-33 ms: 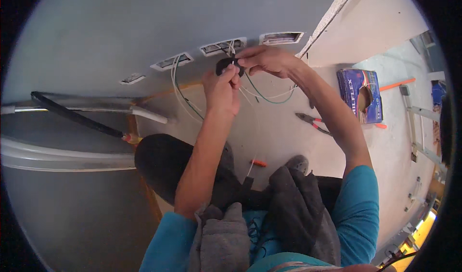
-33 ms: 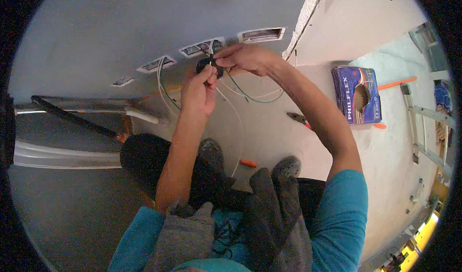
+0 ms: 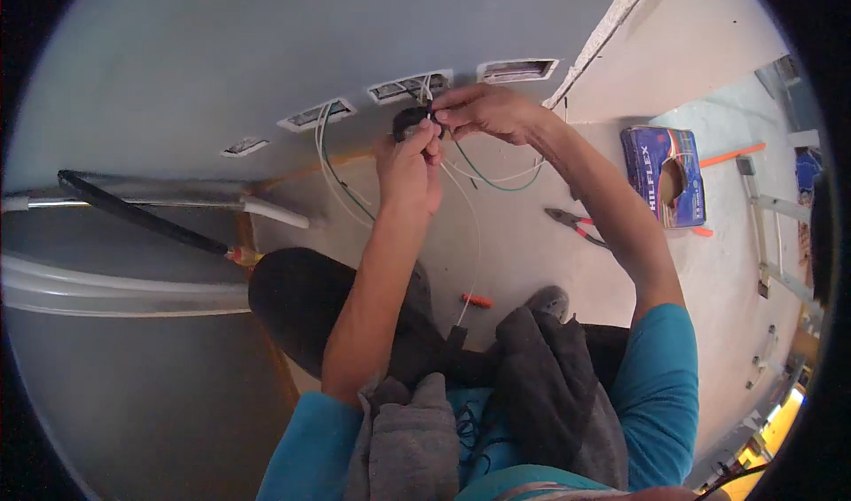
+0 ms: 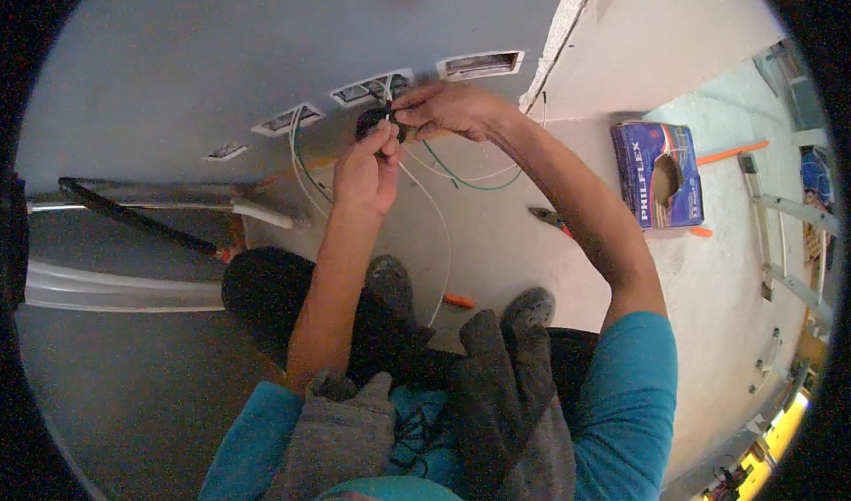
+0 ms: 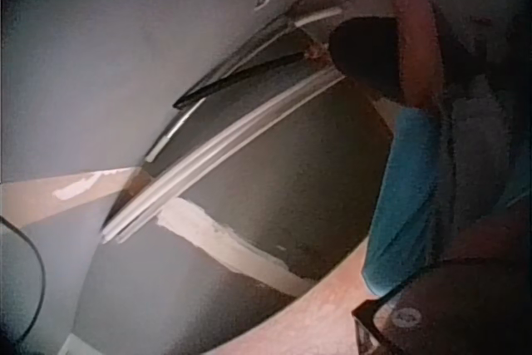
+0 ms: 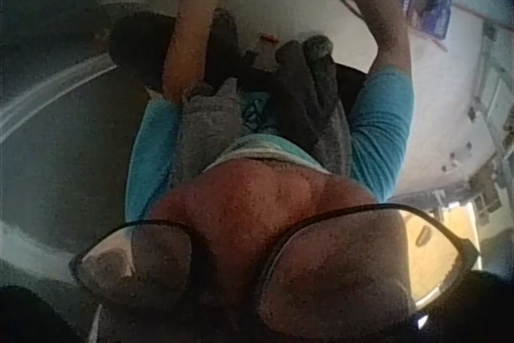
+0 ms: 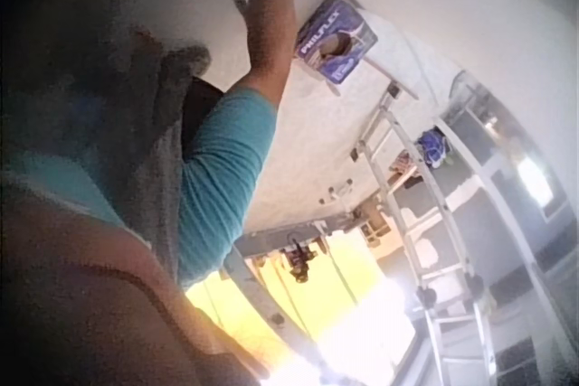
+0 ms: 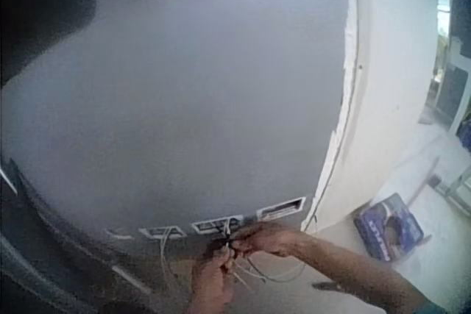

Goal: The person prepares electrical wiring for installation into a wall-mounted box by wrapping several wires together with electrical tape and trimming them using a pair of wire cutters.

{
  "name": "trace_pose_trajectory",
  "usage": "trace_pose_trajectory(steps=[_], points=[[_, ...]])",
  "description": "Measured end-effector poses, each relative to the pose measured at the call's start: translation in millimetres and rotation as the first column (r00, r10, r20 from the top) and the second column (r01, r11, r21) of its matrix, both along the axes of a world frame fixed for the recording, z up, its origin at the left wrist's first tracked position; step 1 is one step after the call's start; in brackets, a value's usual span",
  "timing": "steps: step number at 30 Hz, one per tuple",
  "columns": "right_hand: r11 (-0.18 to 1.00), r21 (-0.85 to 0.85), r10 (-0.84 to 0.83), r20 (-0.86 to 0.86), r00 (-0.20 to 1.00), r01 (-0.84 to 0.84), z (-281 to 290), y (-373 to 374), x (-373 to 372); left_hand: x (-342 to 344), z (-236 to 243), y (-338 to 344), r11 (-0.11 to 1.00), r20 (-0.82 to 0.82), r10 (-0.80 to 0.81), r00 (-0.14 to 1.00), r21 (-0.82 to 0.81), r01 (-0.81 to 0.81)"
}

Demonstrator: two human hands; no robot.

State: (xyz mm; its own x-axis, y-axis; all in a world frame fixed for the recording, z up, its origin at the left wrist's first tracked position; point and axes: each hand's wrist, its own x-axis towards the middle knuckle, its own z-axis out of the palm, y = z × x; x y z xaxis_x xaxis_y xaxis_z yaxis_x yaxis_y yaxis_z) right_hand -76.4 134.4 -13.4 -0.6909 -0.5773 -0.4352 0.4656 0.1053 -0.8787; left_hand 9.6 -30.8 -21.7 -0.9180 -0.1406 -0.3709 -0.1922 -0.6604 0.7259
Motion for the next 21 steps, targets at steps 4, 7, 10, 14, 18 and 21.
trace_pose_trajectory(steps=[4,7,10,14,18,21], points=[[0.981,-0.184,0.065,0.000,0.998,-0.064,-20,-7,-6,-1,-4,1,0.990,0.047,-0.013,0.999,0.141,0.006],[0.999,-0.023,0.030,-0.188,0.982,-0.035,-2,-10,5,2,-2,7,0.996,0.006,0.042,0.999,0.074,-0.042],[0.858,0.471,0.266,-0.748,0.608,0.204,61,1,16,4,4,9,0.996,-0.041,0.075,0.996,0.054,-0.073],[0.930,0.336,0.234,-0.852,0.468,0.147,61,-28,23,0,-6,8,0.993,-0.004,0.083,0.997,0.088,-0.082],[0.974,0.226,0.210,-0.826,0.523,-0.035,40,-35,10,-1,-4,8,0.989,-0.043,0.133,0.990,0.076,-0.129],[0.983,0.169,0.065,-0.698,0.713,0.077,77,-18,24,0,-3,-4,0.991,-0.030,0.120,0.992,0.065,-0.118]])
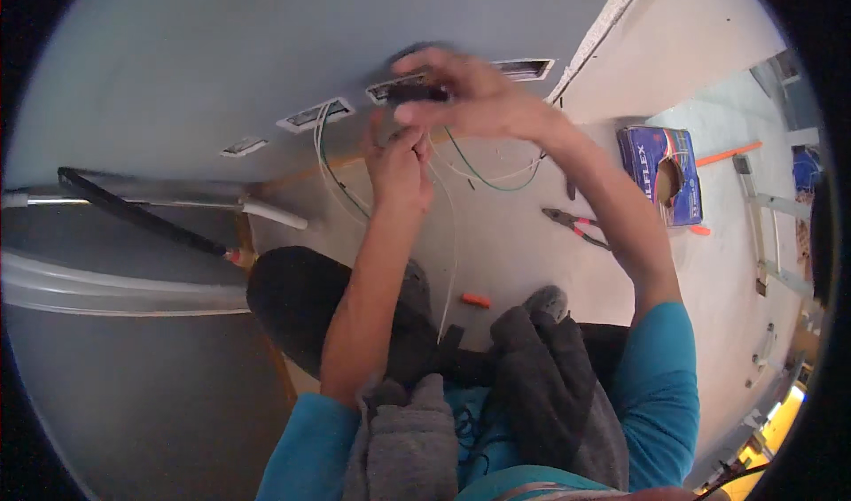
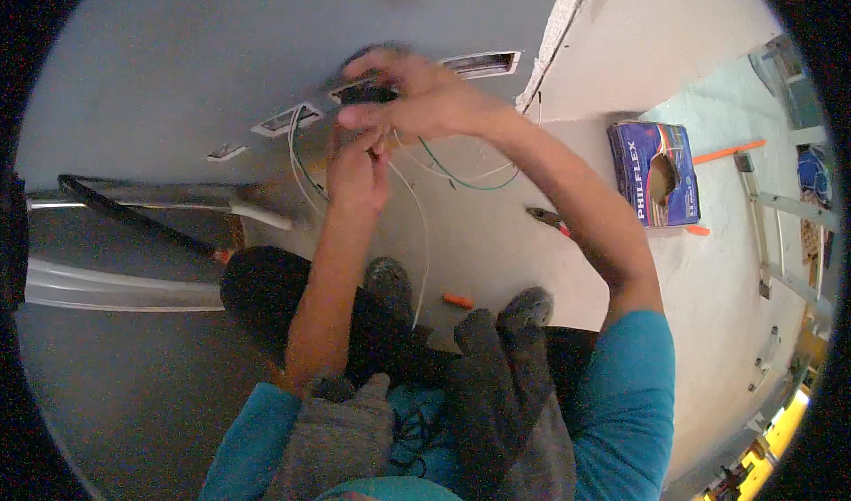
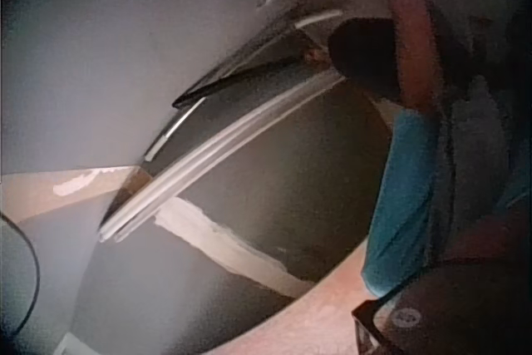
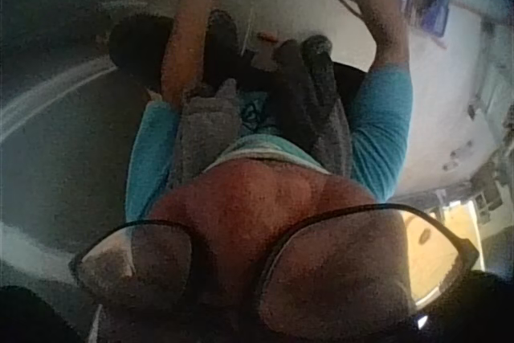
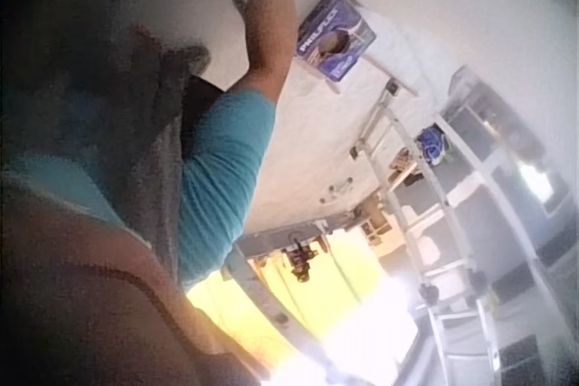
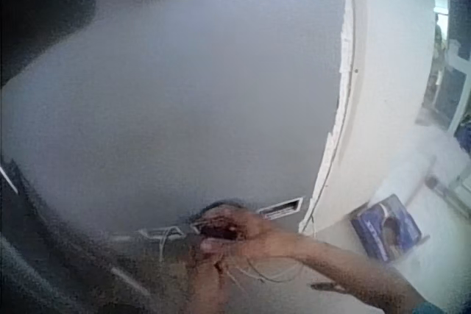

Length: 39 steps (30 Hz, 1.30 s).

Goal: The person prepares electrical wiring for installation into a wall-mounted box by wrapping several wires together with electrical tape and trimming them using a pair of wire cutters.

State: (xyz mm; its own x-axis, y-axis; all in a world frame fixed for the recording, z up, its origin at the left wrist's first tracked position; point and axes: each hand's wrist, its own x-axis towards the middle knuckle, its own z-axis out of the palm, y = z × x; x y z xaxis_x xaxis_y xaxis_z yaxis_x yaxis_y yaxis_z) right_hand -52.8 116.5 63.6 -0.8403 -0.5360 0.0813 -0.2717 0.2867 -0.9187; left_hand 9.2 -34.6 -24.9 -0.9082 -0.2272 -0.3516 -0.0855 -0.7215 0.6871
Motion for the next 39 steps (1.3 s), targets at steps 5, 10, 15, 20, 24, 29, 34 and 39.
trace_pose_trajectory(steps=[5,10,15,20,24,29,34,39], points=[[0.960,0.268,-0.158,0.297,0.942,0.077,-17,30,-7,3,12,9,0.998,-0.030,0.007,1.000,-0.066,-0.009],[0.998,0.059,-0.012,0.515,0.857,-0.021,-56,41,-12,3,12,12,1.000,0.040,0.003,0.999,-0.022,-0.002],[0.991,-0.099,0.127,0.505,0.854,-0.089,-72,33,-18,-1,-4,5,0.993,0.102,-0.087,0.991,0.090,0.078],[0.961,-0.275,0.138,0.571,0.810,0.030,-95,18,-16,3,0,6,0.984,0.073,-0.129,0.989,0.131,0.119],[0.998,0.067,0.018,0.025,1.000,-0.020,-60,19,-17,1,-1,8,0.993,0.039,-0.122,0.992,0.017,0.121],[0.968,0.251,0.054,-0.275,0.960,0.018,-14,-13,-2,1,-9,4,0.993,-0.075,-0.089,0.993,0.071,0.095],[0.925,0.377,0.146,-0.253,0.956,-0.042,-26,-26,-8,1,3,12,0.997,0.048,0.013,0.999,0.070,-0.017],[0.998,-0.054,0.028,0.106,0.994,-0.022,-4,13,-1,0,0,-4,0.993,-0.084,-0.033,0.996,0.111,0.042]])
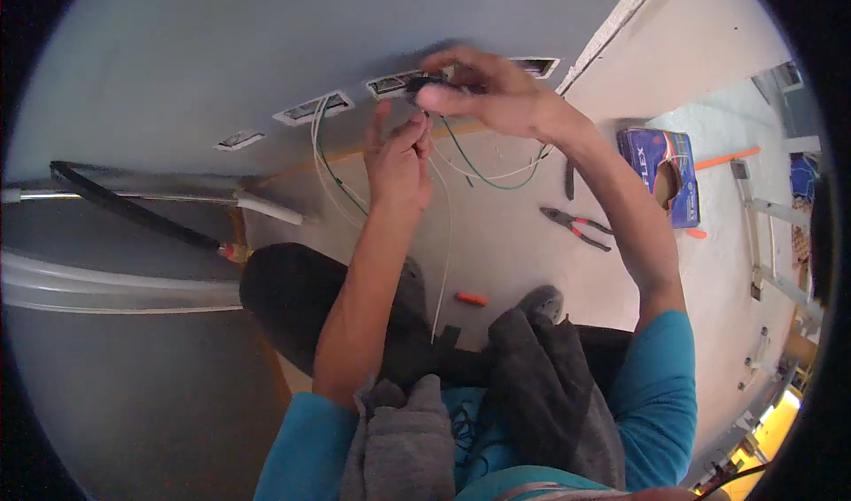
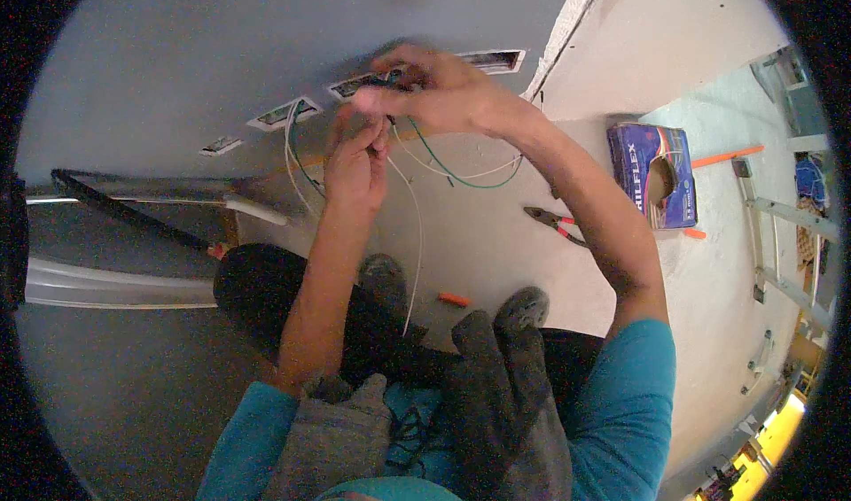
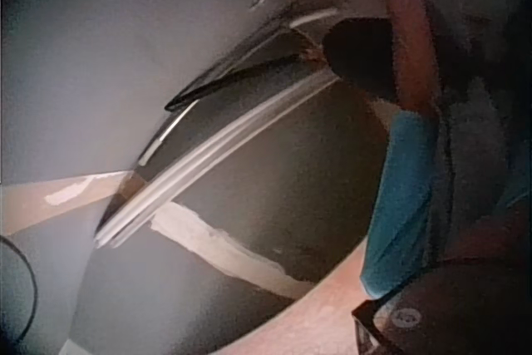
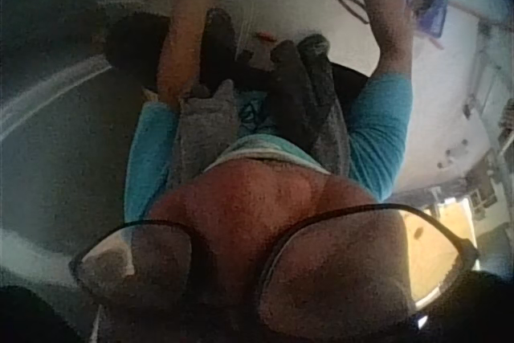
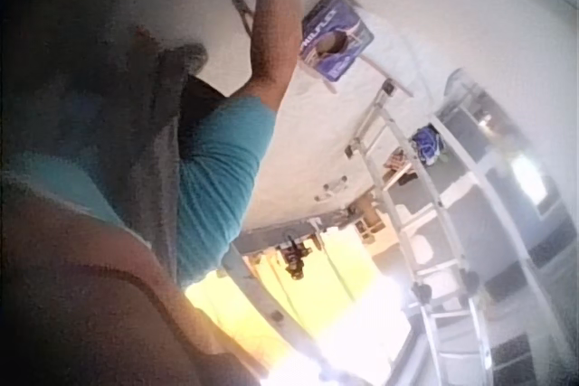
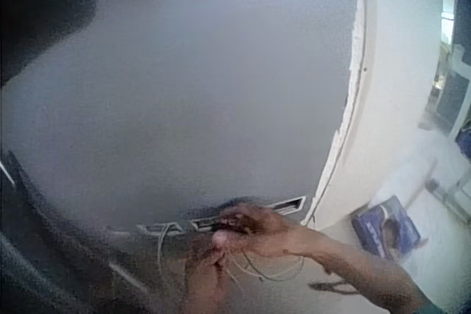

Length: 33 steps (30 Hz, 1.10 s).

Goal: The person prepares electrical wiring for installation into a wall-mounted box by wrapping several wires together with electrical tape and trimming them using a pair of wire cutters.

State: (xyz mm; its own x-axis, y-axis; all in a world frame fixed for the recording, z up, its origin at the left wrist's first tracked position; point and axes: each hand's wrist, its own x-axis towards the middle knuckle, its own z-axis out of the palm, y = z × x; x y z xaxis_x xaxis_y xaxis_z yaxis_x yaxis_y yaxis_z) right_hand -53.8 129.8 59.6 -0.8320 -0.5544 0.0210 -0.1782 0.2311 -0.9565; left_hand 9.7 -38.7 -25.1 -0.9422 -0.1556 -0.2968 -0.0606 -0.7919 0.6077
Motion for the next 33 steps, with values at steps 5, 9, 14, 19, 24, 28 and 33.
trace_pose_trajectory(steps=[5,9,14,19,24,28,33], points=[[0.979,0.180,-0.163,0.446,0.880,0.090,-32,19,-1,4,6,11,0.992,0.061,0.050,0.997,-0.116,-0.043],[0.997,0.034,0.042,0.468,0.883,-0.065,-52,29,-10,2,3,14,0.992,0.156,0.074,0.985,-0.110,-0.057],[0.985,-0.109,0.173,0.543,0.822,-0.135,-67,24,-18,1,-2,9,0.997,0.205,-0.081,0.975,0.003,0.082],[0.991,-0.124,0.108,0.489,0.865,-0.054,-87,6,-20,0,-9,5,0.995,0.148,-0.100,0.984,-0.008,0.102],[0.914,0.391,-0.015,-0.239,0.971,0.110,-32,7,-16,3,-2,12,0.989,0.079,-0.074,0.994,-0.125,0.084],[0.969,0.235,0.050,-0.501,0.864,0.080,-30,-27,-3,3,-5,14,0.996,0.028,-0.011,1.000,-0.090,0.013],[0.972,0.233,0.084,-0.434,0.897,0.022,-36,-34,-9,2,-12,12,0.997,0.022,0.072,0.997,-0.044,-0.070]])
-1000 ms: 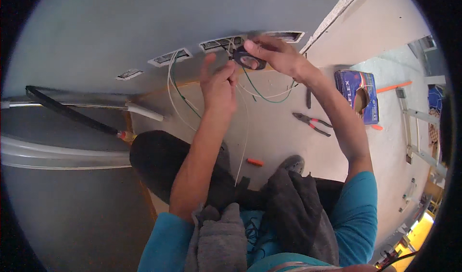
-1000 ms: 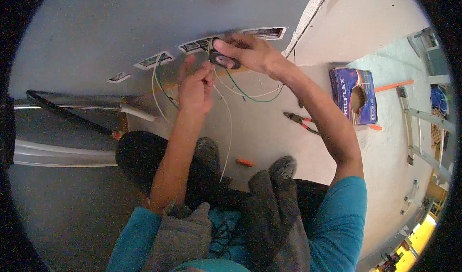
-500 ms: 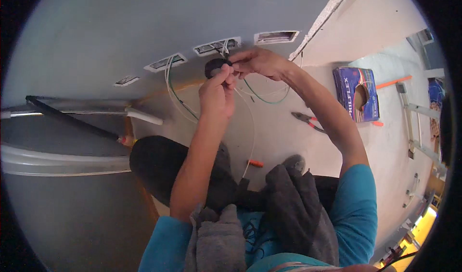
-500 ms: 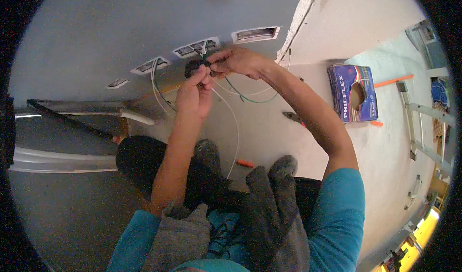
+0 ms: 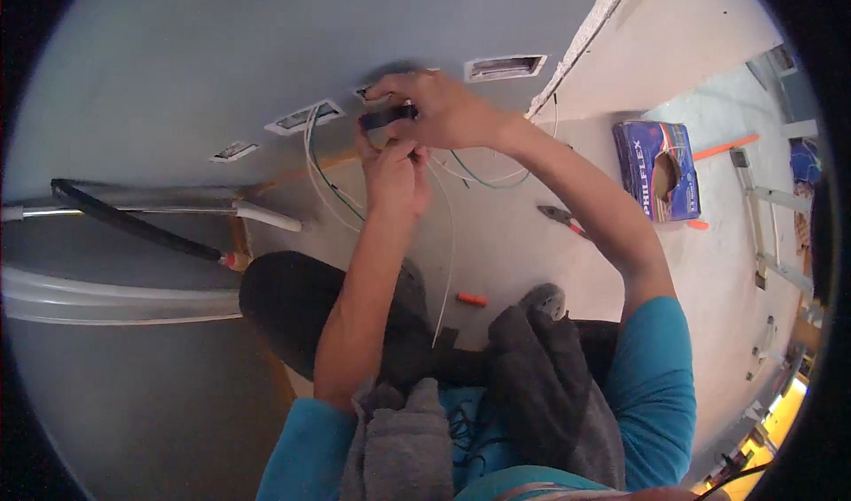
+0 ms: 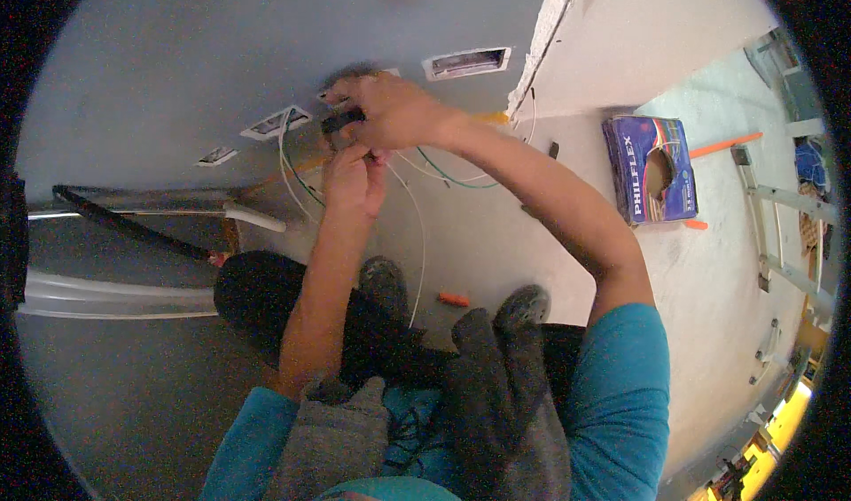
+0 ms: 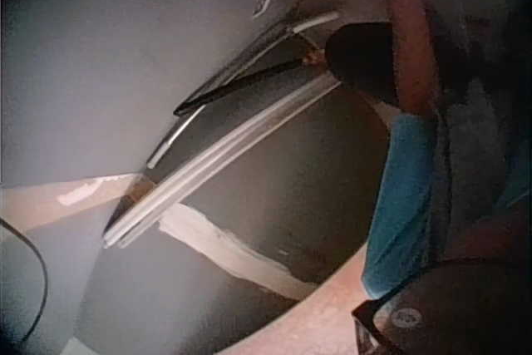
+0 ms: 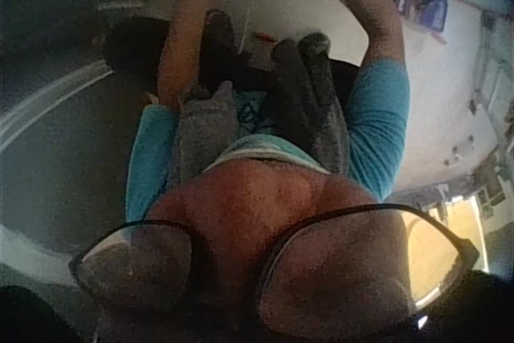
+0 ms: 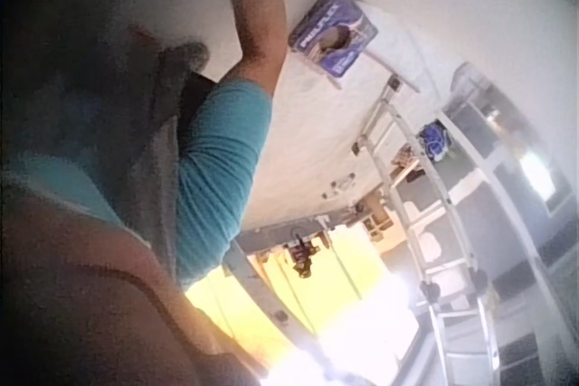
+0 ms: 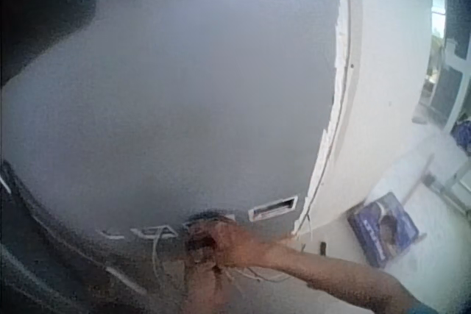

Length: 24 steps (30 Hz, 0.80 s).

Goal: The person prepares electrical wiring for installation into a wall-mounted box by wrapping several wires together with electrical tape and trimming them using a pair of wire cutters.

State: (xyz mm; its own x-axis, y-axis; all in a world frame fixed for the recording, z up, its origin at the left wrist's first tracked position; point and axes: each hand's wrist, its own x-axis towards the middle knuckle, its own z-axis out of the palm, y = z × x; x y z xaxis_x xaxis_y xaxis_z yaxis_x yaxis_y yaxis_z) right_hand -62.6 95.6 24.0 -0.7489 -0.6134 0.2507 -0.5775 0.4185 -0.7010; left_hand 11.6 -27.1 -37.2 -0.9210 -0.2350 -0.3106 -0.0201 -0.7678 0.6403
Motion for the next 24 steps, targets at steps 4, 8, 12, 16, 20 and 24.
trace_pose_trajectory(steps=[4,8,12,16,20,24], points=[[0.991,-0.082,-0.073,0.339,0.938,0.106,46,31,11,2,16,-4,0.999,-0.017,-0.047,0.999,-0.012,0.046],[0.971,-0.069,-0.139,0.619,0.773,0.230,6,55,1,4,20,0,0.999,0.006,-0.036,0.999,-0.039,0.036],[0.980,-0.121,-0.004,0.779,0.627,0.157,-13,67,-3,1,17,2,0.997,0.060,-0.030,0.998,-0.075,0.034],[0.974,-0.216,0.131,0.774,0.619,0.064,-33,63,-5,2,13,1,0.999,0.075,-0.043,0.996,-0.023,0.045],[0.983,-0.181,0.126,0.767,0.630,0.024,-38,57,-9,2,9,-2,0.995,0.093,-0.078,0.993,-0.050,0.083],[0.963,-0.261,0.174,0.778,0.604,0.059,-49,47,-9,2,9,0,0.992,0.179,-0.021,0.984,-0.120,0.043]])
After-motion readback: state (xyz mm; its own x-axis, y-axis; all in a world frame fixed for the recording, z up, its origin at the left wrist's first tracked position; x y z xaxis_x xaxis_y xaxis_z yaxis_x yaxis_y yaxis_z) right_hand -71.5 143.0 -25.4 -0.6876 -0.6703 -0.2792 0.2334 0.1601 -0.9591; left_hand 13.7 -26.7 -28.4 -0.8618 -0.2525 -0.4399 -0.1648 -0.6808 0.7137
